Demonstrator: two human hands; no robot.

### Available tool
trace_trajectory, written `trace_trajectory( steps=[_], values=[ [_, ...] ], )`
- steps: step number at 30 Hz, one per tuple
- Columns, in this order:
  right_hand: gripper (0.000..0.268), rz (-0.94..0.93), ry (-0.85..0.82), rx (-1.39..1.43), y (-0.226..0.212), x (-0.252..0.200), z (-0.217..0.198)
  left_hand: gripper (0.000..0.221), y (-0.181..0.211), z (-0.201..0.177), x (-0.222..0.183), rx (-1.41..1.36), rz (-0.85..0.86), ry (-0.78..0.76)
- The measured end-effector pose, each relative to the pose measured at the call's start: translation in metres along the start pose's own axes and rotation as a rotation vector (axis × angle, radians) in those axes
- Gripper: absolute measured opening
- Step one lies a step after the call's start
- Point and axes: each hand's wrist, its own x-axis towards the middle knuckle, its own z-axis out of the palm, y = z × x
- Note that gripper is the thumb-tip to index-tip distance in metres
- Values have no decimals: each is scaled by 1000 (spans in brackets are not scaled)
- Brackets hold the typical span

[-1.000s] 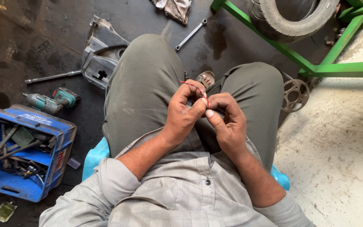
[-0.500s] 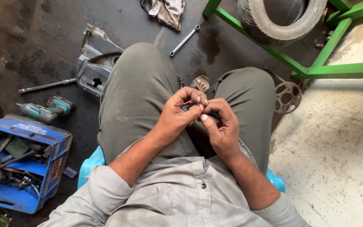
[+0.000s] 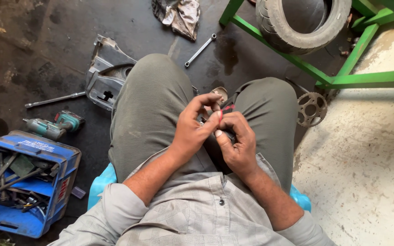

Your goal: Inspecting and repairing electrical wiring and components of a scooter.

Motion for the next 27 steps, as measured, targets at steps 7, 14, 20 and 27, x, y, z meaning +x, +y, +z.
trace_trajectory(
  steps=[7,14,20,27],
  values=[
    [11,20,-4,17,5,2,0,31,-21,-19,12,-175,-131,-305],
    [10,71,-35,-34,5,2,0,19,-31,-16,9,-97,-178,-230],
    [9,83,-7,-9,-2,3,-3,21,-16,-2,1,-543,-475,-107],
    [9,59,-37,23,-3,-1,0,23,-9,5,0,-582,-495,-20]
  ],
)
